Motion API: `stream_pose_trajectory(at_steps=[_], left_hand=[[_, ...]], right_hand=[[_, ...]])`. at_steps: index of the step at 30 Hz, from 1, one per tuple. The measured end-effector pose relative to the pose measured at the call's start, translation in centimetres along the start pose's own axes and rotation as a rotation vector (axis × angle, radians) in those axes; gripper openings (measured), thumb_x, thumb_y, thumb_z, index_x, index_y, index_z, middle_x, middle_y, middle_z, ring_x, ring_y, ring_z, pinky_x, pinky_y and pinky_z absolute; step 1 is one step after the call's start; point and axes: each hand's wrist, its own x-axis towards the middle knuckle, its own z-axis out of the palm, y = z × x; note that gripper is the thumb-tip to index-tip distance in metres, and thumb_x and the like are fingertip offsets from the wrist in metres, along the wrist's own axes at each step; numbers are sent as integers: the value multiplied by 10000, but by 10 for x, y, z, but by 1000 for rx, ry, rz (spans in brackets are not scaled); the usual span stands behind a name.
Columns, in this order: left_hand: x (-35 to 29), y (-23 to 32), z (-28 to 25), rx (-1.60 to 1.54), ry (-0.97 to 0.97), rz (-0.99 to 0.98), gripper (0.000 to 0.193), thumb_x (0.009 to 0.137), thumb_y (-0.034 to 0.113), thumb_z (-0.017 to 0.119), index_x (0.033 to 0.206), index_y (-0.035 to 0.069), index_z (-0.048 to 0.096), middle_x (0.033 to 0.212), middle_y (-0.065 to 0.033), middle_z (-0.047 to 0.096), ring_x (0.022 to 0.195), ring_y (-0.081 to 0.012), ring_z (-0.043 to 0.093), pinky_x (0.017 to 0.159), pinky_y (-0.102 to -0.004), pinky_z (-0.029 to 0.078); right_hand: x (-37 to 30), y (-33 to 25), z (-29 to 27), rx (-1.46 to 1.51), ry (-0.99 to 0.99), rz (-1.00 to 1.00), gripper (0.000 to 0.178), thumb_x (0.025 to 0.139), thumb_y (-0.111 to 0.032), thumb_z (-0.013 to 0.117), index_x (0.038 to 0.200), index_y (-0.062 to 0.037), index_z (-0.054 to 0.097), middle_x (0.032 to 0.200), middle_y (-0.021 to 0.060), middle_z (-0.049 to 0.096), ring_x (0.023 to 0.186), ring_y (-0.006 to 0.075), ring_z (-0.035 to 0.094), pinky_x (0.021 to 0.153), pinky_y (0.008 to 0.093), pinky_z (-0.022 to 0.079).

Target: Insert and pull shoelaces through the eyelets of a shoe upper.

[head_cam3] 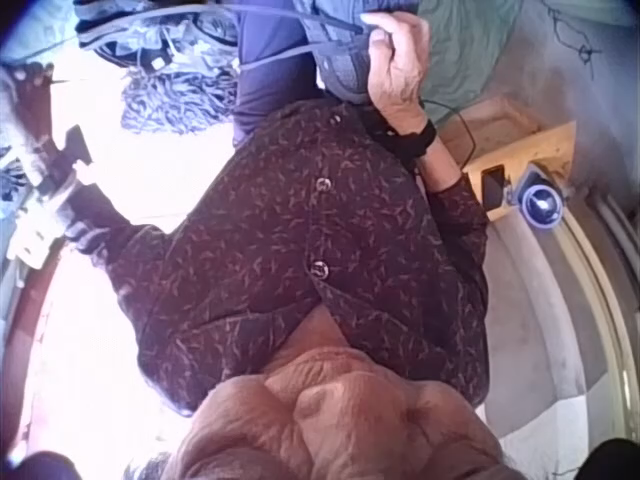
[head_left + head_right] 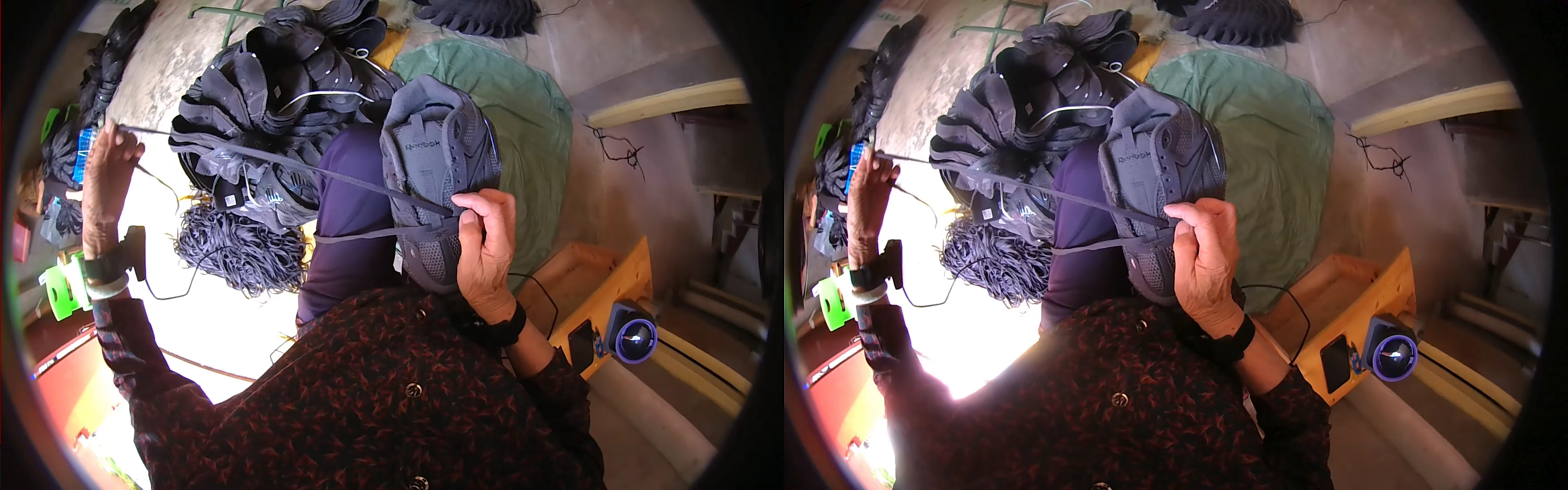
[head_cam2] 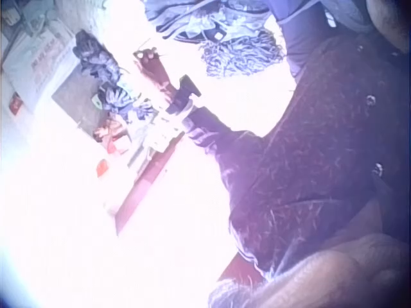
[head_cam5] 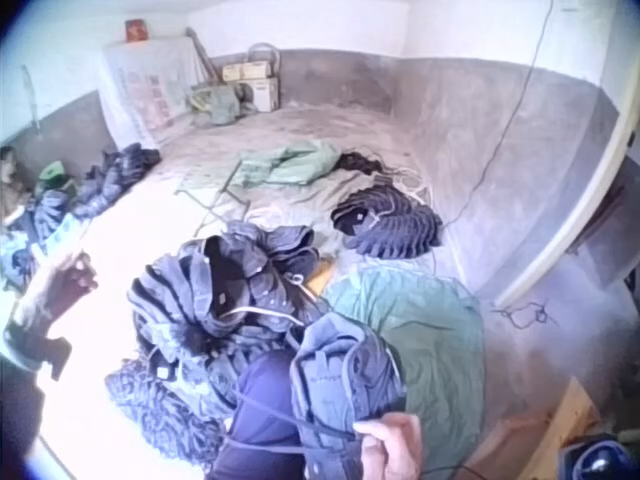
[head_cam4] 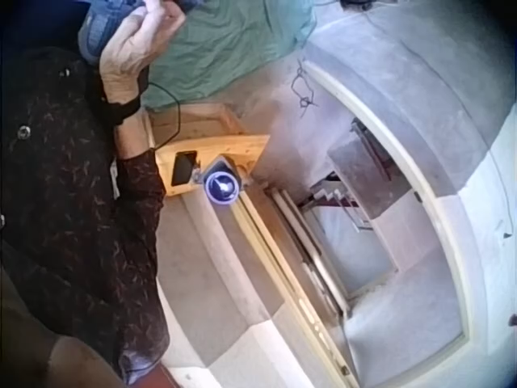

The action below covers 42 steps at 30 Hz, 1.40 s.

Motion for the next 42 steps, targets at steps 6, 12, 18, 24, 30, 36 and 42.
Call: stream_pose_trajectory(at_steps=[6,12,18,24,30,36,42], left_hand=[[30,-47,48,897,-94,30,316,995,349,674,1132,65,692,1001,-14,692,956,-121,623,889,-286,491],[-18,-72,176,597,-375,-317,171,995,152,675,1129,46,665,1060,-23,689,920,-88,621,803,-239,493],[-49,-99,259,568,-744,-275,211,967,136,705,1130,11,658,924,-37,684,814,-95,616,707,-279,512],[-49,-104,256,622,-851,-293,194,981,183,691,1084,19,687,824,-31,691,783,-93,620,702,-292,493],[-50,-72,194,650,-839,-527,192,995,233,677,966,56,746,751,4,674,674,-65,587,594,-239,461],[-68,-22,158,510,-731,-568,246,979,277,710,992,33,742,806,10,684,766,-70,611,697,-238,481],[-63,7,188,379,-914,-316,202,963,187,731,911,-5,696,831,4,661,821,-63,602,751,-243,490]], right_hand=[[0,3,-5,-38,18,6,217,953,19,557,1108,-69,681,1024,85,527,861,196,528,761,306,446],[0,2,-13,23,-10,97,183,965,18,567,1099,-50,672,1025,68,551,887,173,542,795,290,453],[1,-2,-28,131,-41,226,139,989,8,564,1092,-21,654,1014,42,574,879,119,544,808,252,457],[7,-11,-38,79,-88,190,122,976,17,586,1073,-9,656,976,62,611,872,135,576,802,268,471],[31,-35,-43,1,-309,-1,107,955,24,607,1042,5,667,954,107,642,835,203,625,765,297,498],[73,-69,-27,61,-621,-122,122,966,-9,600,1060,13,674,1003,128,654,883,241,655,795,332,522],[98,-83,22,243,-974,-184,267,1013,-85,540,1251,20,600,1083,122,680,867,188,674,802,317,539]])
